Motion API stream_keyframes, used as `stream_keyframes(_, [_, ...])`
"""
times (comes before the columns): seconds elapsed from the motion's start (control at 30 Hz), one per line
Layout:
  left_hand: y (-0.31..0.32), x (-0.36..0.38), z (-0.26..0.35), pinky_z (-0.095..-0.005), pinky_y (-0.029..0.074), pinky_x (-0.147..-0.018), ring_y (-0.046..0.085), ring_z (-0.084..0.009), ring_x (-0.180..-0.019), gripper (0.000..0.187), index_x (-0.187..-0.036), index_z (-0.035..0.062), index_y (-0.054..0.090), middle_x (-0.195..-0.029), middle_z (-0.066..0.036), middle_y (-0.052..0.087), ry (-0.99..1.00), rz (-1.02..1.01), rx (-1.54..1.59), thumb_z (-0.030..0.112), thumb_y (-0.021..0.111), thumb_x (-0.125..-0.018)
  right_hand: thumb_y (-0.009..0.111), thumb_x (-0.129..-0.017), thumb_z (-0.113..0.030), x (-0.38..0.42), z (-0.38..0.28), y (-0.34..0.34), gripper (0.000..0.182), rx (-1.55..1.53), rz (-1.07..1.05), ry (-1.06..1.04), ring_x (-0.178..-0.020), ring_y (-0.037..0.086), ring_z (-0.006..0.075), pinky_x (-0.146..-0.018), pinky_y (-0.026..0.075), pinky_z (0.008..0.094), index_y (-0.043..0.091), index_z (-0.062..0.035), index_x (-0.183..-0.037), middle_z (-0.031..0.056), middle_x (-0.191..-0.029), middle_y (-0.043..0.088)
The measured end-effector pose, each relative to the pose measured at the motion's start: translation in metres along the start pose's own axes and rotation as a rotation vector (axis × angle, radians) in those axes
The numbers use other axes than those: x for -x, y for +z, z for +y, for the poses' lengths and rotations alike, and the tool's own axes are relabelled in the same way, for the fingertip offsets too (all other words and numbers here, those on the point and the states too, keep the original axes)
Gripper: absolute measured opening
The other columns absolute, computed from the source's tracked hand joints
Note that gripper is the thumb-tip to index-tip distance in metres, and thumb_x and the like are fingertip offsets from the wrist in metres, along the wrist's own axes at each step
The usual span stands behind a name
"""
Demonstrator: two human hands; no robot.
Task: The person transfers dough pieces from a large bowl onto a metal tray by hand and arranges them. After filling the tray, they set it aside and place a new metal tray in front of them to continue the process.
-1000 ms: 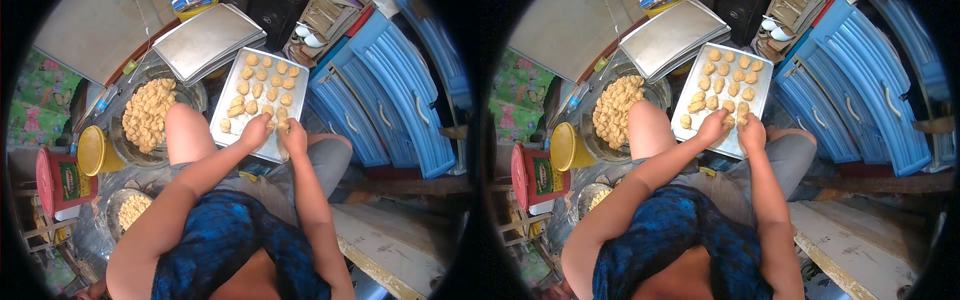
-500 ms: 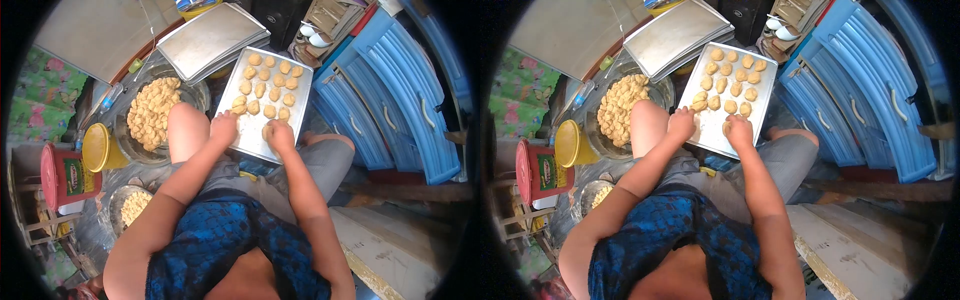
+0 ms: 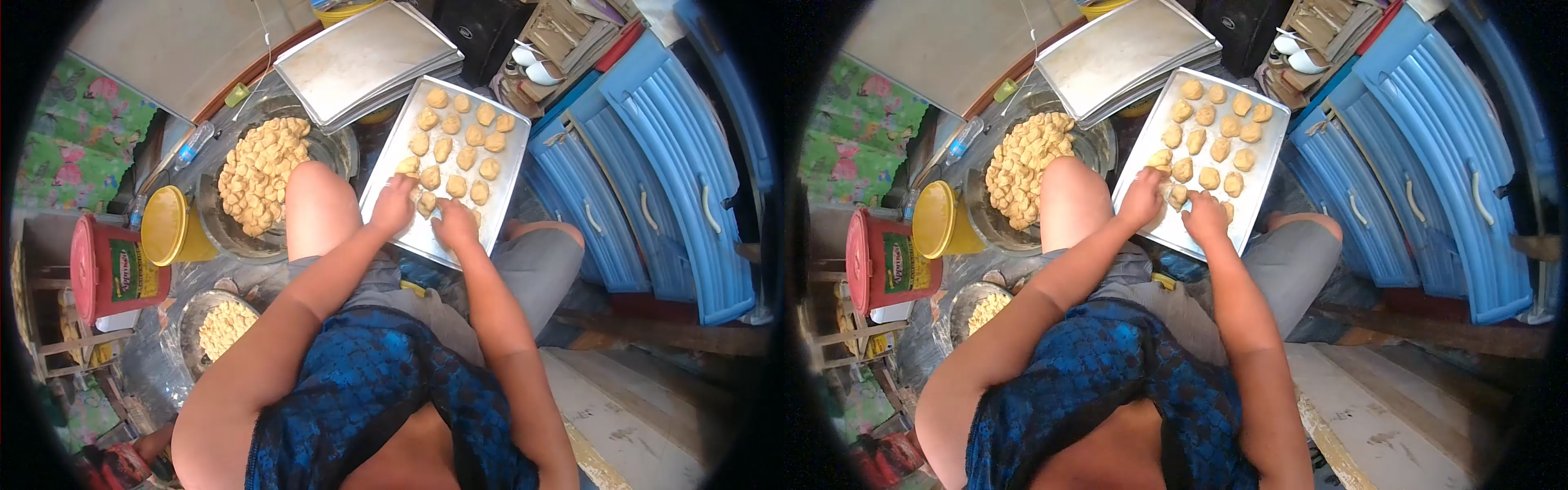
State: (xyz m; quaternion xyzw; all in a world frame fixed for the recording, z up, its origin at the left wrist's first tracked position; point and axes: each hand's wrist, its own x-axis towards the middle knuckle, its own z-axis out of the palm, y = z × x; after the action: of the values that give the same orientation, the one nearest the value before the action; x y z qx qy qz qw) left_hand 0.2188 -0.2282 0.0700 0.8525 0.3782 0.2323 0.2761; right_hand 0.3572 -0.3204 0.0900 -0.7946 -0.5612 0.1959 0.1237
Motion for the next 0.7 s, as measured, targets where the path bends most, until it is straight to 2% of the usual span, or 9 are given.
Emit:
stream_keyframes(0.03, [-0.003, -0.001, -0.004, -0.0429, 0.043, -0.082, 0.049, -0.0356, -0.101, 0.039, -0.106, 0.0042, 0.053, -0.106, -0.019, 0.051, -0.022, 0.088, -0.122, 0.002, 0.059, -0.068, 0.065, -0.073, -0.020, 0.000, -0.001, 0.000, 0.038, 0.003, 0.000, 0.002, -0.099, 0.055, 0.0299, -0.083, 0.043, 0.0424, 0.057, -0.0133, -0.109, 0.0121, -0.103, 0.057])
stream_keyframes(0.13, [-0.009, -0.001, -0.012, -0.0433, 0.044, -0.079, 0.052, -0.0338, -0.096, 0.034, -0.102, 0.0046, 0.054, -0.102, -0.017, 0.052, -0.092, 0.125, -0.136, 0.008, 0.062, -0.070, 0.066, -0.073, -0.022, 0.002, -0.008, -0.004, 0.042, 0.007, 0.031, -0.006, -0.102, 0.053, 0.0291, -0.084, 0.042, 0.0420, 0.056, -0.0148, -0.114, 0.0100, -0.105, 0.056])
stream_keyframes(0.2, [-0.011, -0.003, -0.016, -0.0435, 0.042, -0.081, 0.052, -0.0342, -0.097, 0.036, -0.101, 0.0053, 0.054, -0.100, -0.015, 0.053, -0.233, -0.065, -0.096, 0.015, 0.067, -0.069, 0.066, -0.074, -0.025, 0.002, -0.013, -0.008, 0.043, -0.039, 0.052, -0.072, -0.102, 0.052, 0.0266, -0.085, 0.039, 0.0413, 0.057, -0.0167, -0.115, 0.0079, -0.105, 0.056])
stream_keyframes(0.33, [-0.004, 0.000, -0.012, -0.0424, 0.044, -0.081, 0.054, -0.0344, -0.095, 0.039, -0.101, 0.0032, 0.052, -0.099, -0.016, 0.056, -0.222, 0.035, -0.167, 0.015, 0.069, -0.068, 0.066, -0.075, -0.025, 0.000, -0.013, 0.004, 0.042, 0.080, 0.047, -0.109, -0.101, 0.052, 0.0246, -0.085, 0.038, 0.0411, 0.057, -0.0183, -0.115, 0.0068, -0.105, 0.056])
stream_keyframes(0.43, [-0.002, 0.000, -0.015, -0.0423, 0.045, -0.077, 0.058, -0.0345, -0.087, 0.037, -0.097, 0.0035, 0.052, -0.091, -0.017, 0.061, -0.045, 0.175, -0.289, 0.020, 0.070, -0.068, 0.066, -0.075, -0.025, 0.000, -0.012, 0.003, 0.041, 0.094, 0.047, -0.095, -0.101, 0.053, 0.0233, -0.085, 0.037, 0.0406, 0.057, -0.0190, -0.114, 0.0059, -0.103, 0.058])
stream_keyframes(0.5, [-0.006, -0.004, -0.013, -0.0432, 0.046, -0.074, 0.061, -0.0351, -0.081, 0.035, -0.094, 0.0042, 0.052, -0.084, -0.018, 0.063, -0.222, -0.119, -0.225, 0.023, 0.069, -0.069, 0.066, -0.074, -0.025, -0.001, -0.012, 0.002, 0.040, 0.068, 0.004, -0.082, -0.100, 0.053, 0.0238, -0.085, 0.037, 0.0407, 0.058, -0.0190, -0.113, 0.0059, -0.099, 0.060])
stream_keyframes(0.53, [-0.008, -0.002, -0.007, -0.0437, 0.048, -0.072, 0.062, -0.0358, -0.076, 0.035, -0.092, 0.0046, 0.052, -0.078, -0.018, 0.063, -0.302, -0.161, -0.203, 0.026, 0.067, -0.069, 0.066, -0.074, -0.025, -0.001, -0.011, 0.002, 0.040, 0.070, 0.010, -0.078, -0.100, 0.053, 0.0238, -0.085, 0.037, 0.0407, 0.058, -0.0190, -0.113, 0.0059, -0.099, 0.060])
stream_keyframes(0.63, [-0.012, 0.007, -0.001, -0.0438, 0.048, -0.071, 0.062, -0.0357, -0.077, 0.037, -0.093, 0.0051, 0.052, -0.079, -0.018, 0.063, -0.398, -0.317, -0.165, 0.028, 0.067, -0.068, 0.066, -0.074, -0.024, 0.000, -0.009, 0.002, 0.039, 0.059, -0.012, -0.093, -0.099, 0.054, 0.0242, -0.085, 0.036, 0.0408, 0.058, -0.0191, -0.111, 0.0057, -0.096, 0.062])
stream_keyframes(0.7, [-0.014, 0.010, -0.005, -0.0435, 0.048, -0.070, 0.062, -0.0352, -0.077, 0.037, -0.091, 0.0052, 0.052, -0.079, -0.017, 0.063, -0.378, -0.315, -0.167, 0.029, 0.067, -0.067, 0.066, -0.074, -0.024, 0.000, -0.009, 0.003, 0.038, 0.033, -0.056, -0.103, -0.097, 0.054, 0.0247, -0.085, 0.036, 0.0409, 0.059, -0.0189, -0.110, 0.0059, -0.094, 0.062])
